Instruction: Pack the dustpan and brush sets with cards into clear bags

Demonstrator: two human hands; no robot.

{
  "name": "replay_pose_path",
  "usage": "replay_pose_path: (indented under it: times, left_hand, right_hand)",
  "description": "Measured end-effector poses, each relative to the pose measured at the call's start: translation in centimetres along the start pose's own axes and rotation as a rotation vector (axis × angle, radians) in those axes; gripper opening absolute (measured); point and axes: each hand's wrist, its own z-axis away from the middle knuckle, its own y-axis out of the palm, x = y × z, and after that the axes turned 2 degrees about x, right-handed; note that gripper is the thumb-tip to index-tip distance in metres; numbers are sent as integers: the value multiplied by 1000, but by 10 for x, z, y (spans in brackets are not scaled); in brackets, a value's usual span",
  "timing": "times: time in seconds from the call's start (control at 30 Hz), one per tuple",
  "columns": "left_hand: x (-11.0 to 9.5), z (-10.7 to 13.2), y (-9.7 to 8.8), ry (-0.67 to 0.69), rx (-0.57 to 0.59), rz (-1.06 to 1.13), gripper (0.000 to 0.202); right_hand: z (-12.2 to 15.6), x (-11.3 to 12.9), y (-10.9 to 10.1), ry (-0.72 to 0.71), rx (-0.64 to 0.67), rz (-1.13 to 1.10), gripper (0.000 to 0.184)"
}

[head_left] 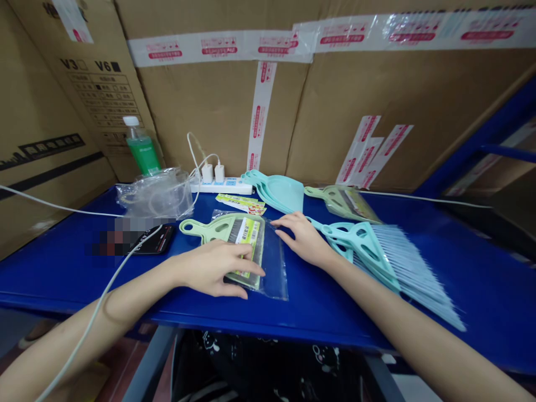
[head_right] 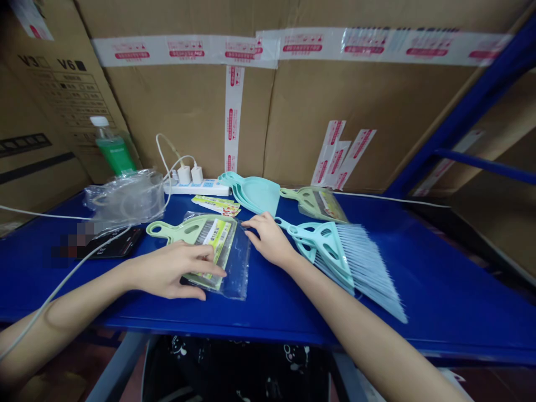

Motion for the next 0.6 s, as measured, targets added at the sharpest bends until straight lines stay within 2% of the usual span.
replay_pose_path:
  times: [0.17, 0.47, 0.6]
  left_hand:
    - [-1, 1, -1, -16, 29, 47, 28]
    - [-2, 2, -4, 57, 18, 228, 32]
    - [0, 2, -5, 73, 57, 267, 33]
  right_hand:
    - [0, 1, -3, 9, 13, 40, 26]
    - [5, 10, -21, 38, 97, 116, 16]
    - [5, 9, -20, 56, 30, 95, 9]
